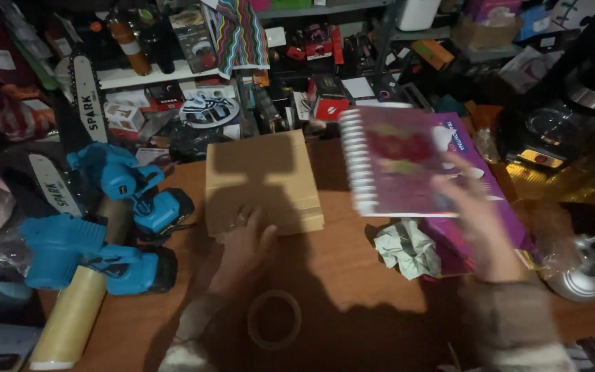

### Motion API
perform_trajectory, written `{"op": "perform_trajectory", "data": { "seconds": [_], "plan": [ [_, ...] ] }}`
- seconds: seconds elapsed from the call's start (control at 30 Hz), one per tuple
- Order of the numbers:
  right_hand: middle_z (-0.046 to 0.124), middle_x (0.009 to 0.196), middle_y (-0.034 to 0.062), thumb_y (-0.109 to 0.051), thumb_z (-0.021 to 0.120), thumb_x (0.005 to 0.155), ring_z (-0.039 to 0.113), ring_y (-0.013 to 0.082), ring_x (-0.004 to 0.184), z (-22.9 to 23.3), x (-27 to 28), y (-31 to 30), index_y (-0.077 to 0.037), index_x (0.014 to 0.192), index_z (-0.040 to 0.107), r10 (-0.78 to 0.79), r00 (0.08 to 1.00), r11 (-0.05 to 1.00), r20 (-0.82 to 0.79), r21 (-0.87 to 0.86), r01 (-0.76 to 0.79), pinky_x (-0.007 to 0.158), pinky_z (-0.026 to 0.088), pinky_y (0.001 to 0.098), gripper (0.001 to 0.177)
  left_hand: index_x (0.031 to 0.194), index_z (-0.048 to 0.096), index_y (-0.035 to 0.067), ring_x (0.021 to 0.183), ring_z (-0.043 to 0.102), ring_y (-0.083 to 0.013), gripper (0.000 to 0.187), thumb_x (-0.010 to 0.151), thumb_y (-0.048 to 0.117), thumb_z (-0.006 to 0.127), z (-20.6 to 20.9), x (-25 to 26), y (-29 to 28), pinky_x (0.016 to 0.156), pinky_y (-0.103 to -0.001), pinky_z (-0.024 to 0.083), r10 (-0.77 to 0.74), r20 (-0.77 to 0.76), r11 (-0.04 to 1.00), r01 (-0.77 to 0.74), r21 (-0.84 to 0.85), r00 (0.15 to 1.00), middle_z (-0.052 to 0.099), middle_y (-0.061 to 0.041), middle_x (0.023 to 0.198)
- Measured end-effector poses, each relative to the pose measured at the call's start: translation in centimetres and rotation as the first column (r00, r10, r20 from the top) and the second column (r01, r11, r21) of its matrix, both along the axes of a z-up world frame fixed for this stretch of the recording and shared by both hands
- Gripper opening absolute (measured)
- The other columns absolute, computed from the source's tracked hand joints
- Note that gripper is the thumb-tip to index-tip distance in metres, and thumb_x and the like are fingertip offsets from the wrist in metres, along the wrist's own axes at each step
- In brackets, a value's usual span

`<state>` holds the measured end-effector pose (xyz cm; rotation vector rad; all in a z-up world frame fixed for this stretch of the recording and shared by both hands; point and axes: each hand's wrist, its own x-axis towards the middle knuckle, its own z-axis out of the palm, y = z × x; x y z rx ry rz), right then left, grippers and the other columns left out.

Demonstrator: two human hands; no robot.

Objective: The person wipes down the body and bar of a blue mini handheld chainsaw with a white cloth, then folds the cloth and places it inside a white bag alongside a small white charging cable.

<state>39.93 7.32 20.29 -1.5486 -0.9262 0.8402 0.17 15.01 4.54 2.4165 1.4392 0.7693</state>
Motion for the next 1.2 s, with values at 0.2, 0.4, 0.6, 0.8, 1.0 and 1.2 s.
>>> {"op": "perform_trajectory", "data": {
  "seconds": [0.2,0.4,0.6,0.8,1.0,1.2],
  "plan": [
    [0.05,0.145,0.0178,-0.012,0.068,0.087,0.061,0.0226,0.114,-10.7,-14.1,9.5,-0.002,0.148,0.041,0.284,0.949,0.936,-0.133,0.251,-0.245,0.096,0.054,0.0337,0.068,0.148,0.042,-0.009,0.13,0.043,-0.051,0.071,0.092,0.031,0.062,3.0,-2.7,-2.1,0.113,-0.057,0.03,0.087,0.239,0.947,-0.155,0.282,0.967,0.047,-0.032,0.145],
    [0.064,0.094,0.0042,0.001,0.056,0.089,0.052,0.0151,0.076,-14.5,-21.3,14.5,0.001,0.121,0.062,0.406,0.899,0.772,0.166,0.464,-0.435,0.067,0.047,0.0295,0.032,0.159,0.041,0.012,0.149,0.031,-0.0565,0.079,0.092,0.048,0.061,0.9,-4.8,-0.7,0.118,-0.061,0.029,0.199,0.042,0.895,-0.199,0.398,0.979,0.036,-0.03,0.163],
    [0.051,0.12,0.0251,-0.064,0.044,0.102,0.052,0.017,0.066,-6.1,-14.3,15.8,0.003,0.138,0.046,0.636,0.285,0.77,0.717,-0.612,-0.179,0.052,0.05,0.023,0.077,0.145,0.047,0.011,0.12,0.051,-0.057,0.062,0.089,0.034,0.062,3.6,-3.9,-1.5,0.084,-0.058,0.047,0.112,0.114,0.989,-0.122,0.083,0.987,0.038,-0.029,0.158],
    [0.019,0.164,0.0303,-0.05,0.065,0.088,0.011,0.0538,0.15,-14.4,3.4,21.3,-0.01,0.157,0.037,0.191,0.226,0.936,0.955,-0.247,0.25,0.113,0.015,0.0766,0.084,0.142,0.055,0.008,0.131,0.048,-0.053,0.065,0.084,0.033,0.073,0.0,-5.0,-0.4,0.102,-0.057,0.045,0.111,0.09,0.963,-0.13,0.238,0.99,0.043,-0.028,0.152],
    [0.064,0.111,0.0153,-0.019,0.06,0.105,0.062,0.0179,0.071,-10.2,6.9,16.4,-0.001,0.126,0.064,0.376,0.629,0.847,0.681,-0.528,0.066,0.065,0.06,0.0222,0.027,0.141,0.058,0.01,0.118,0.06,-0.0546,0.07,0.078,0.027,0.08,2.7,-4.2,-4.3,0.085,-0.055,0.053,0.167,0.118,0.934,-0.196,0.3,0.979,0.04,-0.035,0.16],
    [0.076,0.106,0.0137,-0.009,0.068,0.092,0.056,0.0191,0.06,-5.6,0.5,5.8,0.006,0.11,0.074,-0.061,0.692,0.968,0.72,0.212,-0.135,0.056,0.048,0.0306,0.024,0.12,0.071,0.012,0.104,0.07,-0.0318,0.052,0.076,0.036,0.085,2.6,-1.4,-9.9,0.083,-0.038,0.059,0.076,0.156,0.991,-0.092,0.096,0.985,0.068,-0.011,0.126]
  ]
}}
